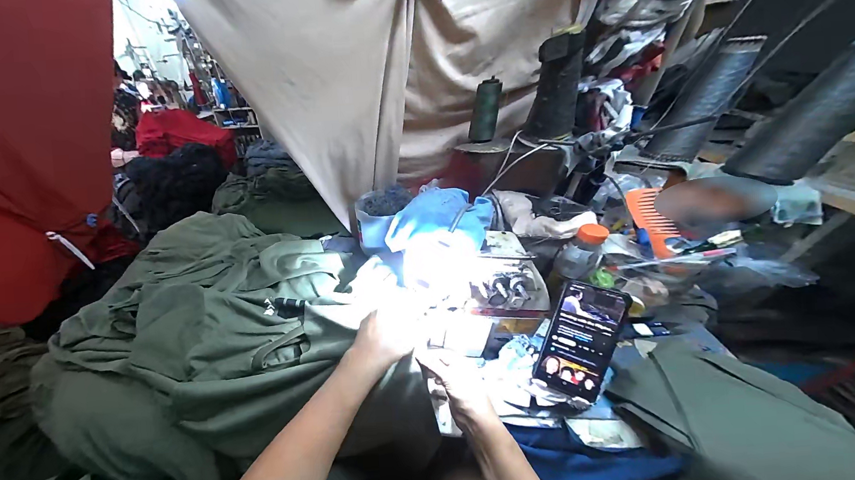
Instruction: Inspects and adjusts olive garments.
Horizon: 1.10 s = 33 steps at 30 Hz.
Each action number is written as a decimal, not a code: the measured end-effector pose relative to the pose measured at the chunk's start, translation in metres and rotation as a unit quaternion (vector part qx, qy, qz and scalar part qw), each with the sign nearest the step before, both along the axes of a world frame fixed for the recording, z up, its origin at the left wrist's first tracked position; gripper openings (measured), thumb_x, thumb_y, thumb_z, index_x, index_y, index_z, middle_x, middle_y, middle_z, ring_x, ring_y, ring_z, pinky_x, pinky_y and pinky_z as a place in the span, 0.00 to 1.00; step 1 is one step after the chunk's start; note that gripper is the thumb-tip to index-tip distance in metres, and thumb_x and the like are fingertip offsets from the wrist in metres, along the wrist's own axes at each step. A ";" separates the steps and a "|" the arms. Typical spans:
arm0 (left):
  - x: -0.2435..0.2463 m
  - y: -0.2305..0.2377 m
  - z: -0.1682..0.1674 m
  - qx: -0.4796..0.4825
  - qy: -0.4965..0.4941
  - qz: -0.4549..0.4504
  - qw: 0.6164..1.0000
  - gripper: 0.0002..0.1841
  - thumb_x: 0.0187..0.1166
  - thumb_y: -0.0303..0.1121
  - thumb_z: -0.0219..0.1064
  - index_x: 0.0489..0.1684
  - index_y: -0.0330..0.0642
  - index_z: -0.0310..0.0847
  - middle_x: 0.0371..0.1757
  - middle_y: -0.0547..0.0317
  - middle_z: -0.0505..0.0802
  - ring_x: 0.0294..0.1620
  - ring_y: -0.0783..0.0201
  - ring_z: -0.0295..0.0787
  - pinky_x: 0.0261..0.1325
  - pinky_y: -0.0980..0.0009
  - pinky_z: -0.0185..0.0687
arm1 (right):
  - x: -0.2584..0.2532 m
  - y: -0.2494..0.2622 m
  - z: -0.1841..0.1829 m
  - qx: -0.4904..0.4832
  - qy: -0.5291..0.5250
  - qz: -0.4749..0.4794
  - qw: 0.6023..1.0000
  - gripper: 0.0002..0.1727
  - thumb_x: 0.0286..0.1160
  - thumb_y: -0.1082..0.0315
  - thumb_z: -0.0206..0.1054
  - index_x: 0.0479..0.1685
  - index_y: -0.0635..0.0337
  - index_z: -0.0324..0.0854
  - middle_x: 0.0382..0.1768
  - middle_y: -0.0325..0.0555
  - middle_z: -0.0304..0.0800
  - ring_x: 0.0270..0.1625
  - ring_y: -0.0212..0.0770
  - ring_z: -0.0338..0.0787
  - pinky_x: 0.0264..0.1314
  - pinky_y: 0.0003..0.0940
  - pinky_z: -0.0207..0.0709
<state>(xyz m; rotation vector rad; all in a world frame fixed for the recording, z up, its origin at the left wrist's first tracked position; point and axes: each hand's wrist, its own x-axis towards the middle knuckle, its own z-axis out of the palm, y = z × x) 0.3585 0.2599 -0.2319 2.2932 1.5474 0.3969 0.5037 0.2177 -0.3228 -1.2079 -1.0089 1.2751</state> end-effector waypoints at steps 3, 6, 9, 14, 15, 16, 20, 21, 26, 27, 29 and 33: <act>-0.016 -0.017 0.010 0.007 -0.010 -0.004 1.000 0.12 0.80 0.37 0.69 0.40 0.36 0.92 0.40 0.45 0.94 0.48 0.45 0.92 0.56 0.43 0.85 | 0.003 -0.008 -0.006 0.005 -0.009 0.010 1.000 0.06 0.74 0.72 0.73 0.29 0.62 0.90 0.20 0.34 0.86 0.22 0.23 0.80 0.28 0.20 0.75; -0.012 -0.041 -0.005 0.022 -0.020 -0.019 0.999 0.13 0.83 0.36 0.65 0.42 0.35 0.93 0.39 0.45 0.96 0.47 0.46 0.94 0.56 0.44 0.86 | 0.001 -0.018 -0.007 0.010 0.008 0.019 1.000 0.08 0.74 0.75 0.72 0.26 0.61 0.89 0.22 0.34 0.88 0.26 0.23 0.83 0.36 0.20 0.78; -0.001 -0.049 -0.033 0.086 -0.047 -0.011 0.995 0.13 0.82 0.35 0.64 0.39 0.33 0.93 0.38 0.44 0.96 0.45 0.45 0.96 0.52 0.44 0.87 | -0.001 -0.020 -0.009 0.023 0.000 0.014 1.000 0.10 0.75 0.77 0.67 0.25 0.59 0.86 0.20 0.30 0.84 0.25 0.22 0.80 0.33 0.19 0.75; 0.016 -0.021 -0.033 0.118 -0.050 0.040 0.991 0.14 0.83 0.36 0.65 0.44 0.33 0.92 0.43 0.41 0.95 0.50 0.42 0.95 0.54 0.42 0.87 | -0.003 0.001 0.002 0.021 -0.043 -0.023 0.999 0.11 0.77 0.77 0.66 0.25 0.61 0.86 0.18 0.31 0.80 0.21 0.21 0.76 0.27 0.19 0.71; 0.020 -0.013 -0.029 0.100 -0.048 0.050 0.993 0.15 0.85 0.37 0.64 0.49 0.34 0.92 0.49 0.40 0.95 0.55 0.43 0.93 0.58 0.42 0.86 | -0.004 0.006 0.003 0.029 -0.046 -0.039 0.998 0.13 0.75 0.77 0.67 0.20 0.61 0.84 0.15 0.31 0.79 0.19 0.22 0.76 0.26 0.21 0.71; 0.024 -0.007 -0.023 0.073 -0.037 0.057 0.995 0.16 0.85 0.37 0.62 0.55 0.35 0.90 0.55 0.40 0.93 0.60 0.43 0.91 0.62 0.43 0.84 | -0.004 0.011 0.003 0.038 -0.045 -0.047 0.997 0.12 0.73 0.78 0.68 0.20 0.61 0.83 0.15 0.33 0.79 0.19 0.24 0.76 0.27 0.22 0.73; 0.020 0.003 -0.014 0.050 -0.024 0.034 0.998 0.17 0.86 0.40 0.62 0.54 0.33 0.89 0.54 0.39 0.93 0.59 0.43 0.90 0.63 0.43 0.83 | 0.000 0.011 -0.001 0.044 -0.107 -0.059 0.992 0.11 0.73 0.69 0.75 0.24 0.62 0.87 0.21 0.39 0.85 0.26 0.28 0.82 0.36 0.29 0.78; 0.013 -0.001 -0.011 0.045 -0.032 0.023 0.998 0.17 0.85 0.41 0.64 0.51 0.34 0.89 0.50 0.41 0.93 0.56 0.44 0.91 0.61 0.44 0.84 | 0.002 0.005 -0.004 0.046 -0.121 -0.057 0.990 0.11 0.74 0.65 0.75 0.26 0.61 0.89 0.23 0.39 0.88 0.30 0.30 0.85 0.41 0.32 0.80; -0.059 -0.030 -0.030 0.143 0.033 -0.016 0.989 0.10 0.77 0.36 0.73 0.42 0.38 0.94 0.43 0.45 0.96 0.52 0.43 0.93 0.57 0.43 0.86 | 0.009 -0.045 -0.009 0.085 -0.047 -0.067 0.993 0.03 0.70 0.75 0.73 0.32 0.65 0.91 0.24 0.39 0.91 0.27 0.27 0.86 0.34 0.24 0.81; -0.074 -0.031 -0.039 0.195 0.019 -0.024 0.980 0.08 0.74 0.35 0.75 0.38 0.40 0.94 0.41 0.48 0.96 0.50 0.45 0.93 0.57 0.44 0.86 | 0.010 -0.052 -0.009 0.081 -0.029 -0.064 0.994 0.03 0.70 0.77 0.73 0.32 0.66 0.91 0.24 0.39 0.91 0.25 0.27 0.86 0.31 0.23 0.81; -0.089 -0.036 -0.053 0.276 -0.052 -0.019 0.960 0.06 0.72 0.36 0.76 0.35 0.45 0.95 0.38 0.56 0.96 0.48 0.51 0.91 0.54 0.50 0.85 | 0.011 -0.059 -0.012 0.076 -0.001 -0.047 0.996 0.03 0.71 0.77 0.72 0.33 0.67 0.91 0.24 0.41 0.92 0.26 0.29 0.88 0.33 0.24 0.84; -0.060 -0.065 -0.070 0.332 -0.192 -0.021 0.923 0.06 0.71 0.42 0.77 0.34 0.53 0.97 0.35 0.67 0.95 0.45 0.64 0.88 0.56 0.61 0.83 | 0.003 -0.063 -0.013 0.043 0.058 -0.007 0.997 0.05 0.73 0.75 0.72 0.31 0.66 0.90 0.23 0.41 0.90 0.25 0.29 0.87 0.33 0.24 0.84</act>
